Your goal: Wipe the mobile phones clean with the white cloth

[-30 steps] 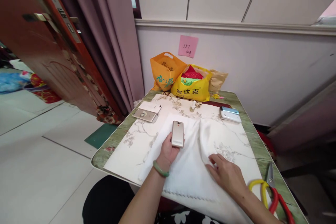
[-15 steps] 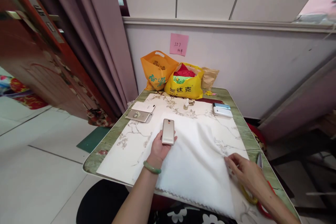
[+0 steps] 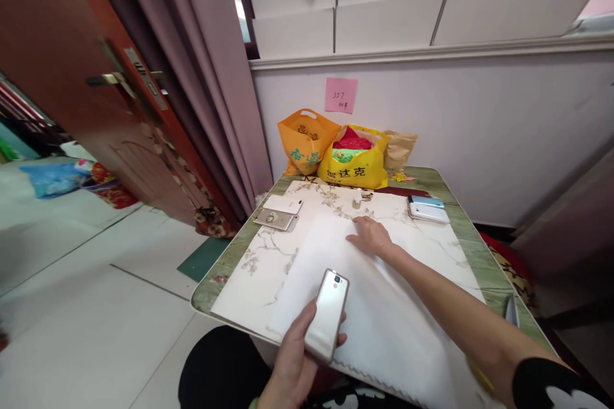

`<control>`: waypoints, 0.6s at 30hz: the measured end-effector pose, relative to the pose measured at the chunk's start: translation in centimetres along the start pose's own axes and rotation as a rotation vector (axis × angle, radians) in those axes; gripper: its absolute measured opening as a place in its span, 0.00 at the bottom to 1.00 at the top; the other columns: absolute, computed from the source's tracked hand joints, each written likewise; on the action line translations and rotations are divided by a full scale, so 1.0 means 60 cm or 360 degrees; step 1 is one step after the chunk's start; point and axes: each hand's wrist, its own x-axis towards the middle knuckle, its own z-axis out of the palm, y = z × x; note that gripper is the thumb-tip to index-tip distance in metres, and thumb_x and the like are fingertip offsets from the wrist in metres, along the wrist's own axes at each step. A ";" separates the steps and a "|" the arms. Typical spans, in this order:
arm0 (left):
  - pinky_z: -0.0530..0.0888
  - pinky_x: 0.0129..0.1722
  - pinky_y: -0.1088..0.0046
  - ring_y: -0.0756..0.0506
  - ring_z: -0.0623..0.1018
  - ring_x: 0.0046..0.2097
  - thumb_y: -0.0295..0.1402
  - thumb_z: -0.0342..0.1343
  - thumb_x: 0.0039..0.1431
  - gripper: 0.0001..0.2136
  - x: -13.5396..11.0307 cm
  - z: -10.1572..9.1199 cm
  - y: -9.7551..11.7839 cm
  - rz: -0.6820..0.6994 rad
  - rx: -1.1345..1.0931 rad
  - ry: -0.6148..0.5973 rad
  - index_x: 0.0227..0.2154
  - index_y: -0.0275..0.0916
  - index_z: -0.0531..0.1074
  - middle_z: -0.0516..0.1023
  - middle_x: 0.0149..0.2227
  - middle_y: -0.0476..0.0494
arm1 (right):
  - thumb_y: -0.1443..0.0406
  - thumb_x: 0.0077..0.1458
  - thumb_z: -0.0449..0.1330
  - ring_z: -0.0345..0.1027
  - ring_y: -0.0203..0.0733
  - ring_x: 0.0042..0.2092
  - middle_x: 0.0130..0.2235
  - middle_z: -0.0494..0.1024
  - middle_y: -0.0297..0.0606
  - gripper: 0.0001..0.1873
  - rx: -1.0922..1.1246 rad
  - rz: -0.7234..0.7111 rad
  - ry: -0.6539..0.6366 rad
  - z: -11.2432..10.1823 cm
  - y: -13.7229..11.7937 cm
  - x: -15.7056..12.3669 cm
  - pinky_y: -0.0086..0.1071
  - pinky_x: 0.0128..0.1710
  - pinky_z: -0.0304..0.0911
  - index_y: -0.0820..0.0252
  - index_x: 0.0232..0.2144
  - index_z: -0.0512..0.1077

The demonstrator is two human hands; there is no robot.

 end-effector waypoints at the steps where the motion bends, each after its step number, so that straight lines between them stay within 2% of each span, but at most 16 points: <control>1: 0.80 0.36 0.60 0.32 0.78 0.49 0.33 0.61 0.55 0.21 -0.003 -0.007 0.000 0.0017 -0.0024 0.0036 0.52 0.35 0.71 0.76 0.51 0.31 | 0.51 0.52 0.62 0.68 0.50 0.50 0.50 0.74 0.46 0.28 -0.0035 0.0030 -0.0004 0.005 -0.005 0.007 0.38 0.49 0.58 0.59 0.51 0.69; 3: 0.80 0.36 0.59 0.33 0.79 0.47 0.32 0.60 0.55 0.23 -0.002 -0.016 0.002 0.0068 -0.0065 0.0089 0.54 0.37 0.69 0.77 0.51 0.33 | 0.52 0.50 0.64 0.70 0.50 0.47 0.44 0.77 0.45 0.24 -0.0064 0.0064 -0.0023 0.010 -0.006 0.015 0.38 0.46 0.58 0.59 0.45 0.72; 5: 0.80 0.36 0.59 0.33 0.80 0.46 0.31 0.60 0.55 0.24 0.005 -0.019 0.007 0.0116 -0.0071 0.0106 0.56 0.37 0.68 0.76 0.51 0.33 | 0.55 0.52 0.62 0.71 0.46 0.42 0.37 0.78 0.41 0.14 -0.0092 0.0081 -0.0059 0.009 0.003 0.015 0.36 0.42 0.58 0.57 0.37 0.74; 8: 0.80 0.37 0.59 0.33 0.79 0.47 0.31 0.60 0.55 0.22 0.024 -0.017 0.020 0.0195 0.0013 0.0083 0.53 0.35 0.70 0.75 0.53 0.32 | 0.60 0.56 0.58 0.71 0.43 0.39 0.37 0.77 0.40 0.08 -0.0130 0.0103 -0.0063 0.003 0.029 0.007 0.32 0.37 0.57 0.57 0.30 0.74; 12: 0.80 0.40 0.57 0.34 0.79 0.48 0.31 0.60 0.55 0.20 0.055 -0.014 0.051 0.0310 0.0163 0.0002 0.51 0.35 0.71 0.73 0.56 0.32 | 0.65 0.60 0.51 0.69 0.46 0.44 0.45 0.74 0.47 0.11 -0.0188 0.0187 0.0043 -0.011 0.070 -0.015 0.34 0.38 0.58 0.61 0.35 0.74; 15: 0.79 0.41 0.56 0.34 0.79 0.49 0.30 0.58 0.57 0.21 0.075 -0.014 0.075 0.0262 0.0153 -0.0060 0.54 0.36 0.68 0.73 0.56 0.32 | 0.62 0.60 0.53 0.67 0.49 0.48 0.45 0.74 0.49 0.12 -0.0215 0.0228 0.0116 -0.025 0.085 -0.044 0.37 0.44 0.58 0.63 0.40 0.73; 16: 0.79 0.41 0.57 0.35 0.79 0.49 0.30 0.57 0.58 0.21 0.080 -0.014 0.081 0.0243 0.0144 -0.0095 0.55 0.36 0.68 0.72 0.56 0.32 | 0.61 0.59 0.55 0.66 0.49 0.50 0.46 0.74 0.48 0.13 -0.0194 0.0149 0.0133 -0.029 0.083 -0.057 0.38 0.47 0.57 0.62 0.42 0.72; 18: 0.80 0.40 0.58 0.34 0.79 0.49 0.30 0.55 0.58 0.21 0.083 -0.013 0.092 0.0232 0.0135 -0.0176 0.55 0.36 0.67 0.73 0.56 0.33 | 0.57 0.58 0.58 0.66 0.47 0.51 0.47 0.74 0.45 0.15 -0.0048 -0.0236 0.0069 -0.034 0.067 -0.086 0.38 0.51 0.56 0.59 0.45 0.72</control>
